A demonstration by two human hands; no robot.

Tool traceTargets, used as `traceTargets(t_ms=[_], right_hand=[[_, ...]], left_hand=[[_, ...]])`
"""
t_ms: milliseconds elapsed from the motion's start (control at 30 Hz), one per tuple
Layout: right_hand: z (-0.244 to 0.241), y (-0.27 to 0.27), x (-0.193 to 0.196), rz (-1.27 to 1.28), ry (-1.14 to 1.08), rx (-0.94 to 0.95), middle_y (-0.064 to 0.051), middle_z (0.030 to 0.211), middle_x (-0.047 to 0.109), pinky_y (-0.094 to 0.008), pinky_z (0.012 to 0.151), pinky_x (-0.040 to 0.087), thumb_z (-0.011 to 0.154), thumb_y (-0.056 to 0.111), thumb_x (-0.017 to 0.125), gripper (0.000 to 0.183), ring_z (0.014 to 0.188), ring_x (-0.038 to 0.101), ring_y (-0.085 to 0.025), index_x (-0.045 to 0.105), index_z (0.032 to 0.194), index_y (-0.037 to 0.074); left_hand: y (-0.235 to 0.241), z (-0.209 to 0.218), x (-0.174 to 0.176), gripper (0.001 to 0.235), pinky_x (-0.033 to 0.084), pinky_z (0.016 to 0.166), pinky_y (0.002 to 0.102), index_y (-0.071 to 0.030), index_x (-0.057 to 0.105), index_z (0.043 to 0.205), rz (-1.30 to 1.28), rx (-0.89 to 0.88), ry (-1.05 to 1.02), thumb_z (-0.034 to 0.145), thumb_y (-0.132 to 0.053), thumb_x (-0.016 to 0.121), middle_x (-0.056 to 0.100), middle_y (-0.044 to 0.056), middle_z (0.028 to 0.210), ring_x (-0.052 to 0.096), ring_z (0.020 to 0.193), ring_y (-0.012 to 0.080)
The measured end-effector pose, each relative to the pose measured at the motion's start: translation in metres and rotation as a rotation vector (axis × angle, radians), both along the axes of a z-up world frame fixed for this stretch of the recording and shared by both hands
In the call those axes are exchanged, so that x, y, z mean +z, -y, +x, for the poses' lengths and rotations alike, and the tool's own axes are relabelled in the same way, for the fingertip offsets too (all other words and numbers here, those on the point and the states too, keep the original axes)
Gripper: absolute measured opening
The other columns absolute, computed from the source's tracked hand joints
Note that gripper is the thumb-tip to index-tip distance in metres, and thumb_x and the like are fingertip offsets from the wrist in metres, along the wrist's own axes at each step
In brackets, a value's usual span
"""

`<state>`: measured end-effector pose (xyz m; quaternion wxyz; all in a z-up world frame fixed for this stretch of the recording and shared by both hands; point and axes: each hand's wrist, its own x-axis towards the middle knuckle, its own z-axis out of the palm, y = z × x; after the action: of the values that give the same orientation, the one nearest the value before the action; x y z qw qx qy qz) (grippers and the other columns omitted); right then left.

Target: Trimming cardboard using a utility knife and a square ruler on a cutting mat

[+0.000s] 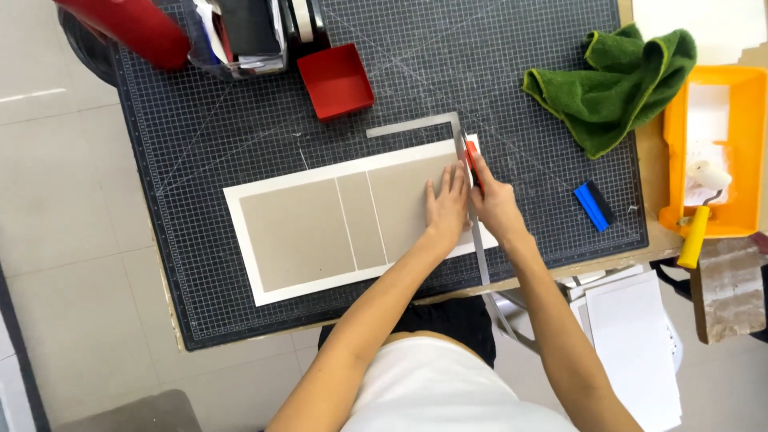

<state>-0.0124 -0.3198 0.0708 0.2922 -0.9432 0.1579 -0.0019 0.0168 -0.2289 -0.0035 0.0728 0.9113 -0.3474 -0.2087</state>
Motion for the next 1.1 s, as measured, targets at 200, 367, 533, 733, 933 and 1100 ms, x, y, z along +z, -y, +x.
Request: traceTargets(t_ms=[200, 367, 533, 733, 933, 1100], right_hand=[[-0.065, 0.006, -0.009, -0.112, -0.076, 0.063, -0.023, 0.098, 0.074, -0.051, 0.074, 0.058, 0.087, 0.01, 0.055, 0.07, 0.086, 0.071, -0.041, 0.042, 0.153, 0.029], [-0.158, -0.019, 0.031, -0.014, -0.288, 0.013, -0.026, 0.114, 0.071, -0.055, 0.08, 0.056, 0.083, 0.008, 0.057, 0.078, 0.097, 0.069, -0.045, 0.036, 0.156, 0.029], [-0.23, -0.024, 0.037, 0.0, -0.38, -0.036, -0.023, 0.116, 0.071, -0.05, 0.086, 0.059, 0.083, 0.007, 0.056, 0.077, 0.099, 0.07, -0.043, 0.039, 0.154, 0.033], [-0.18, -0.02, 0.102, 0.151, -0.607, -0.294, -0.024, 0.07, 0.073, -0.04, 0.042, 0.055, 0.09, 0.013, 0.06, 0.067, 0.051, 0.071, -0.036, 0.043, 0.151, 0.035], [-0.168, 0.033, 0.029, 0.297, -0.412, -0.315, -0.022, 0.088, 0.072, -0.043, 0.061, 0.052, 0.089, 0.02, 0.071, 0.062, 0.072, 0.067, -0.036, 0.051, 0.145, 0.038], [-0.204, 0.108, -0.091, 0.146, -0.161, -0.471, -0.024, 0.083, 0.069, -0.046, 0.059, 0.052, 0.095, 0.021, 0.073, 0.042, 0.066, 0.069, -0.036, 0.066, 0.135, 0.014]], left_hand=[[-0.001, 0.002, 0.008, 0.111, 0.029, 0.117, 0.062, -0.01, 0.029, 0.154, -0.011, 0.017, -0.05, 0.07, -0.048, 0.089, 0.003, 0.011, 0.168, 0.008, 0.154, 0.0324], [0.003, 0.004, 0.005, 0.101, 0.023, 0.12, 0.064, -0.007, 0.034, 0.15, -0.034, 0.029, -0.115, 0.072, -0.038, 0.089, 0.002, 0.014, 0.167, 0.005, 0.155, 0.0345], [-0.005, 0.005, 0.026, 0.095, 0.021, 0.121, 0.062, -0.006, 0.033, 0.15, -0.026, 0.021, -0.128, 0.077, -0.034, 0.086, 0.002, 0.016, 0.167, 0.004, 0.155, 0.034], [-0.007, 0.008, 0.021, 0.098, 0.016, 0.123, 0.06, -0.006, 0.031, 0.152, -0.071, 0.024, -0.153, 0.077, -0.035, 0.086, 0.004, 0.016, 0.167, 0.004, 0.155, 0.0326], [-0.088, 0.017, 0.021, 0.097, 0.024, 0.124, 0.051, -0.002, 0.031, 0.153, -0.387, 0.044, -0.147, 0.077, -0.027, 0.086, 0.023, 0.019, 0.163, 0.02, 0.153, 0.033], [-0.243, 0.027, 0.021, 0.077, 0.035, 0.114, 0.055, 0.002, 0.051, 0.143, -0.383, 0.381, 0.098, 0.079, -0.026, 0.081, 0.043, 0.028, 0.148, 0.039, 0.141, 0.0443]])
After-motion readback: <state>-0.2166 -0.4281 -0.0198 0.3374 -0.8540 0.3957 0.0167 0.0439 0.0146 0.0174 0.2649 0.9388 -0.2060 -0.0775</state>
